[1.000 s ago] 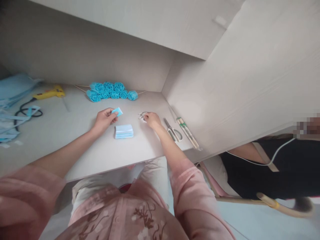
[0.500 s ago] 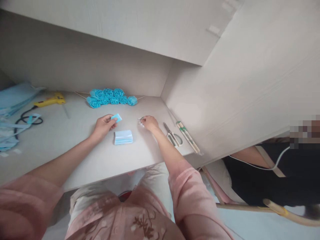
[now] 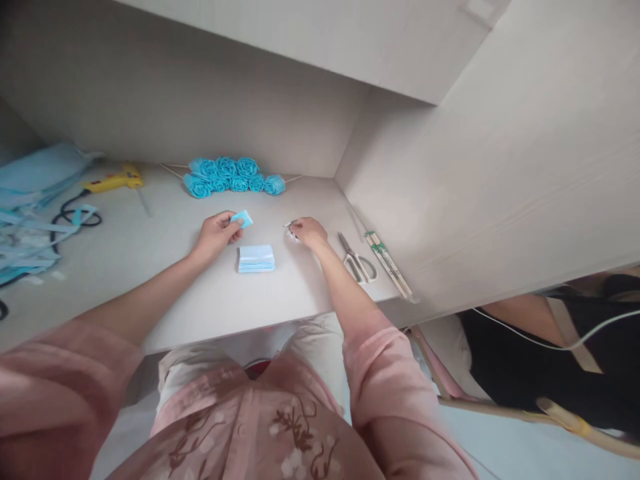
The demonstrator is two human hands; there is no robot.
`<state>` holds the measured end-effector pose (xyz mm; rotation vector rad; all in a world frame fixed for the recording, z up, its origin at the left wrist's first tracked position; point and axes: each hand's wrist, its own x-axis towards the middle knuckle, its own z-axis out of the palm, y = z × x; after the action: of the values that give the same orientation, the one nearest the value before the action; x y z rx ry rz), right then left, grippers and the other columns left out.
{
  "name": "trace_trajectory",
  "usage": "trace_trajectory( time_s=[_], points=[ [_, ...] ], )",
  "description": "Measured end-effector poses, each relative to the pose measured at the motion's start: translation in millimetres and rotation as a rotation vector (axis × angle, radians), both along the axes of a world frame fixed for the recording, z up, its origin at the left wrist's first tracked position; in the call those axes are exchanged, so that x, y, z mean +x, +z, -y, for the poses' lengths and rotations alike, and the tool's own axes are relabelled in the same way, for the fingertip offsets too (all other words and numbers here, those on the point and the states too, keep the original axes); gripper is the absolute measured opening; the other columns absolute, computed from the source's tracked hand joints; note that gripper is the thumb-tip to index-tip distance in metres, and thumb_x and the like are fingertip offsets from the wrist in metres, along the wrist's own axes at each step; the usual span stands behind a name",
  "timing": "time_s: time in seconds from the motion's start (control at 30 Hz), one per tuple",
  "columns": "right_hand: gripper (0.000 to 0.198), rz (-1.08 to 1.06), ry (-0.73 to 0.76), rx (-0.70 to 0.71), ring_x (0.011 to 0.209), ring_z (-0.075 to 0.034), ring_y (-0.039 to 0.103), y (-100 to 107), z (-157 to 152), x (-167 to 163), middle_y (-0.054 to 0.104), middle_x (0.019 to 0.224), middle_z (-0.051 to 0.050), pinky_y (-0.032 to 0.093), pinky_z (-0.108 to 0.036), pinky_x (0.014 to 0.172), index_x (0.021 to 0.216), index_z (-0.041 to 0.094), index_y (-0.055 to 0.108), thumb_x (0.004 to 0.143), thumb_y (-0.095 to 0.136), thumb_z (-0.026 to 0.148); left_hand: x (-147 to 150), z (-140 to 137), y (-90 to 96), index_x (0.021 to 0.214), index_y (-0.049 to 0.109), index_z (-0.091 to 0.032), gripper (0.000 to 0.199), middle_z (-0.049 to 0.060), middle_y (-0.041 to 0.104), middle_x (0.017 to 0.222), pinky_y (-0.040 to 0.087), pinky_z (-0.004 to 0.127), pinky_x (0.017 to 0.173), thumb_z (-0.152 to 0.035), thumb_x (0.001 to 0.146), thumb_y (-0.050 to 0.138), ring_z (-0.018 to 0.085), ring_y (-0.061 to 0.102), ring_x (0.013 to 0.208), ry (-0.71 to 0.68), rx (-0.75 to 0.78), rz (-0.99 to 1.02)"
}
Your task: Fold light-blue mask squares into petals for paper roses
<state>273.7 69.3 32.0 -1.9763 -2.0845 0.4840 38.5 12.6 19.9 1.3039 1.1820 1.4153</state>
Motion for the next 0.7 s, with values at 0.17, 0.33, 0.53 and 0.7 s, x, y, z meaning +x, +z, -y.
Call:
trace_trajectory(
  time_s=[0.17, 0.33, 0.53, 0.7],
  points=[
    [0.028, -0.006, 0.028, -0.009, 0.069, -0.013, 0.062, -0.6, -2.1, 0.3, 0.074, 0.082, -0.002, 0.037, -0.021, 0.057, 0.084, 0.019, 0.075, 0.085, 0.052, 0.035, -0.6, 0.0, -0.7, 0.071, 0.059, -0.017, 0.02, -0.003, 0.056, 0.052, 0.034, 0.019, 0.046, -0.036, 0.07, 0.064, 0.008, 0.045, 0.045, -0.009, -0.006, -0.004],
    [0.03, -0.023, 0.049, -0.007, 0.068, -0.013, 0.061, -2.0, -2.7, 2.4, 0.073, 0.079, -0.003, 0.038, -0.021, 0.058, 0.08, 0.018, 0.074, 0.086, 0.049, 0.035, -0.7, 0.4, 0.5, 0.072, 0.059, -0.017, 0.021, -0.003, 0.056, 0.053, 0.034, 0.02, 0.046, -0.038, 0.069, 0.063, 0.009, 0.045, 0.046, -0.006, -0.001, -0.008],
    [0.022, -0.035, 0.077, -0.02, 0.069, -0.012, 0.062, -1.5, -0.2, 3.6, 0.072, 0.079, 0.0, 0.038, -0.019, 0.057, 0.084, 0.019, 0.074, 0.081, 0.057, 0.032, -1.0, 0.0, 0.6, 0.071, 0.059, -0.017, 0.024, -0.003, 0.056, 0.054, 0.034, 0.02, 0.046, -0.041, 0.068, 0.064, 0.009, 0.045, 0.046, -0.003, 0.0, -0.021],
    [0.02, -0.01, 0.053, -0.031, 0.075, -0.014, 0.064, 0.4, 4.9, -1.1, 0.074, 0.086, -0.001, 0.038, -0.021, 0.059, 0.086, 0.02, 0.073, 0.081, 0.057, 0.031, -1.8, -1.4, -0.8, 0.07, 0.057, -0.017, 0.023, -0.003, 0.056, 0.054, 0.034, 0.02, 0.046, -0.039, 0.069, 0.064, 0.008, 0.045, 0.046, 0.005, 0.014, -0.022]
  ],
)
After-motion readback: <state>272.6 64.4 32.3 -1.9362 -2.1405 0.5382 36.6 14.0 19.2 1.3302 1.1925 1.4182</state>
